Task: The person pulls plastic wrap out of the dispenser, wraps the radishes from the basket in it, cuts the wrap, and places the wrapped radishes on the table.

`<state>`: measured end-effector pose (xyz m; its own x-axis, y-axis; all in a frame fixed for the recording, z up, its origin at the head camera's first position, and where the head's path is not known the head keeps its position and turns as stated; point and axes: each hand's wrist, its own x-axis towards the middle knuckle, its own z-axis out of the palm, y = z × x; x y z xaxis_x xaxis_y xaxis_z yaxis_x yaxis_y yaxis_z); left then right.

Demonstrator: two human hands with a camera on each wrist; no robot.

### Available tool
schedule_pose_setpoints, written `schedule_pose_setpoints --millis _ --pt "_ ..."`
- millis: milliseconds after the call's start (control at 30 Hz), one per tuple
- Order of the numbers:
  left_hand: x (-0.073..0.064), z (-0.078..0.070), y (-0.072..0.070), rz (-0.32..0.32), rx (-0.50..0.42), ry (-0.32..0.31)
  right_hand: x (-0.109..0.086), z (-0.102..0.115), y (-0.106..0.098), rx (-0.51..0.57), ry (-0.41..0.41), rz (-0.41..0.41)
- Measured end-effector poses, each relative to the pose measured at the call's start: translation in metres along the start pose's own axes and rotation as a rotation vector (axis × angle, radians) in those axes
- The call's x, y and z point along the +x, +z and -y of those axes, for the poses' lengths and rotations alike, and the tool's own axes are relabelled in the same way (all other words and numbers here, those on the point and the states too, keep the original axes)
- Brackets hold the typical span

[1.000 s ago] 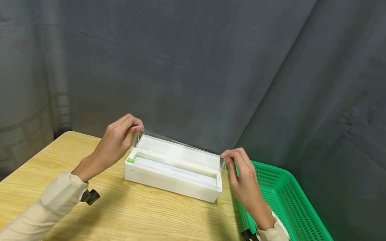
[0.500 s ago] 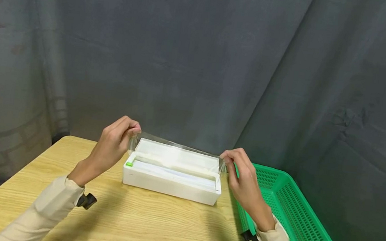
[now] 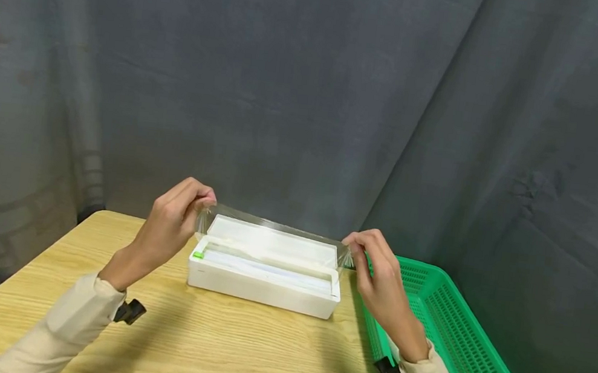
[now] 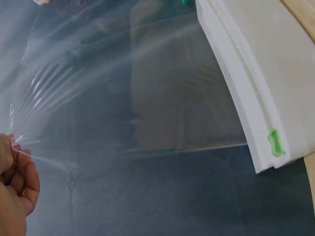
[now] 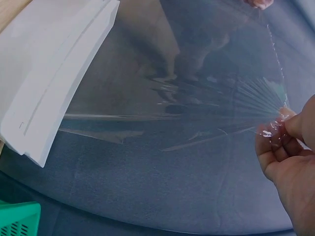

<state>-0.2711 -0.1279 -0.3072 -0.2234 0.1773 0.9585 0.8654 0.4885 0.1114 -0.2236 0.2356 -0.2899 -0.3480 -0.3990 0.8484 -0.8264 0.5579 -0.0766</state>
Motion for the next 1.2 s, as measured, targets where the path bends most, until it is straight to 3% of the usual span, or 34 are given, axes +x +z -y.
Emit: schedule_pose_setpoints --millis 533,867,1200 --pt "0.007 -0.010 -0.008 0.009 0.015 0.003 0.008 0.005 -0.010 0.013 0.006 -0.024" --pt "0.008 -0.016 -0.009 -0.055 0.002 0.015 0.009 0.008 -0.013 0.021 0.022 -0.021" --pt "0.010 -0.023 -0.010 -0.062 0.001 0.001 0.010 0.013 -0.016 -0.014 0.031 -0.041"
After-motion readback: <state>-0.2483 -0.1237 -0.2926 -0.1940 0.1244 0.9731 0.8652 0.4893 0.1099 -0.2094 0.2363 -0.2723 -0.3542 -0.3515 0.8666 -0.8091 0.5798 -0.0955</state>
